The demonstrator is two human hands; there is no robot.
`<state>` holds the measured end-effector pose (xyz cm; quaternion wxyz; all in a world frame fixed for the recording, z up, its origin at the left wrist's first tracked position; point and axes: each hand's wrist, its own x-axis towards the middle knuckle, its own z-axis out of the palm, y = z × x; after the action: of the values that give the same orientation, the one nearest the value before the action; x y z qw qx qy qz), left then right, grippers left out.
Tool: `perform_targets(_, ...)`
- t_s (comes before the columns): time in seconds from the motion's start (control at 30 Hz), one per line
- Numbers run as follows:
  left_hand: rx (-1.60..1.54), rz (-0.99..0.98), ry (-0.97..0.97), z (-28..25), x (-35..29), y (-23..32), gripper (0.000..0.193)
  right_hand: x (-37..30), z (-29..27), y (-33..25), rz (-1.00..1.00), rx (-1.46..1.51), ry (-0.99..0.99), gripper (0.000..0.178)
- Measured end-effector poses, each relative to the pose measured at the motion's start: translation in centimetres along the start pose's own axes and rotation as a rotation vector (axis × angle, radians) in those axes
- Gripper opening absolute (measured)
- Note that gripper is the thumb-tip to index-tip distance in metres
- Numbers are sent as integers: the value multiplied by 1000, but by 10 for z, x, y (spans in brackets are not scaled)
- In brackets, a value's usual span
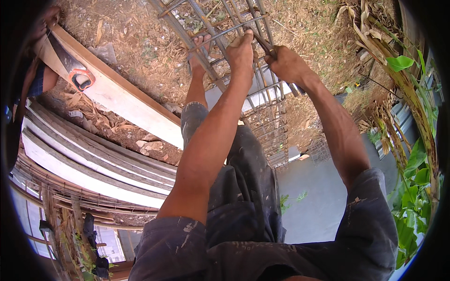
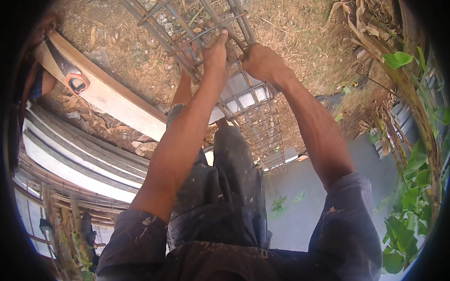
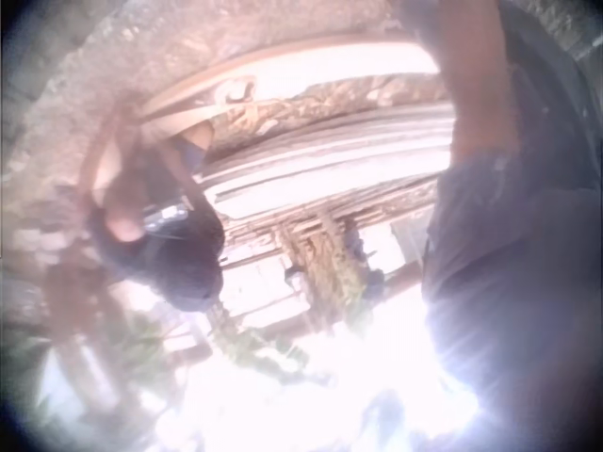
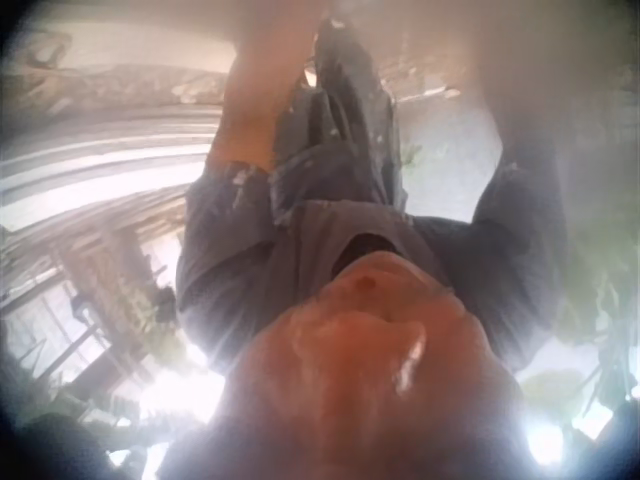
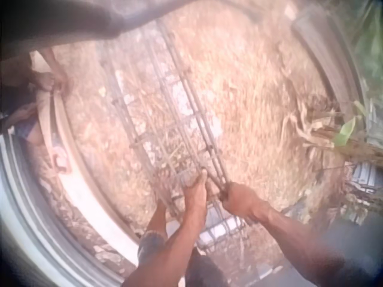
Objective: The person assembles a rebar cage by tying intersecting steel bars together with wire using pliers. They work along the length of the cage, securing each intersection point. Another person is visible nearby working on a wooden plank.
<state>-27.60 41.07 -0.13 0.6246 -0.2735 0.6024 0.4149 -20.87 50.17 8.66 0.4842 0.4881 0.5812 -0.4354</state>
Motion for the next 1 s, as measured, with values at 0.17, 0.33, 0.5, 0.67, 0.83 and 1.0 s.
perform_targets(0.17, -126, -287, -373, 10, 10, 10, 36, -6, 13, 23, -35, 1174, -253, 58)
perform_targets(0.33, -544, -323, -153, 40, 45, -34, 26, -49, -6, 22, -100, -319, 307, 86)
perform_targets(0.5, -497, -239, 206, 99, 2, 5, 27, -24, -11, 62, -107, -707, 535, 47)
perform_targets(0.67, -440, -20, 122, 88, 7, -20, 31, 4, -33, 83, -245, -622, 484, 42)
perform_targets(0.83, 0, -11, -168, 13, -60, -50, 47, -29, 17, 46, 129, 813, -221, 24)
perform_targets(1.0, -210, -117, -338, -5, -42, -27, 46, -31, -12, 48, 86, 1011, -421, 39)
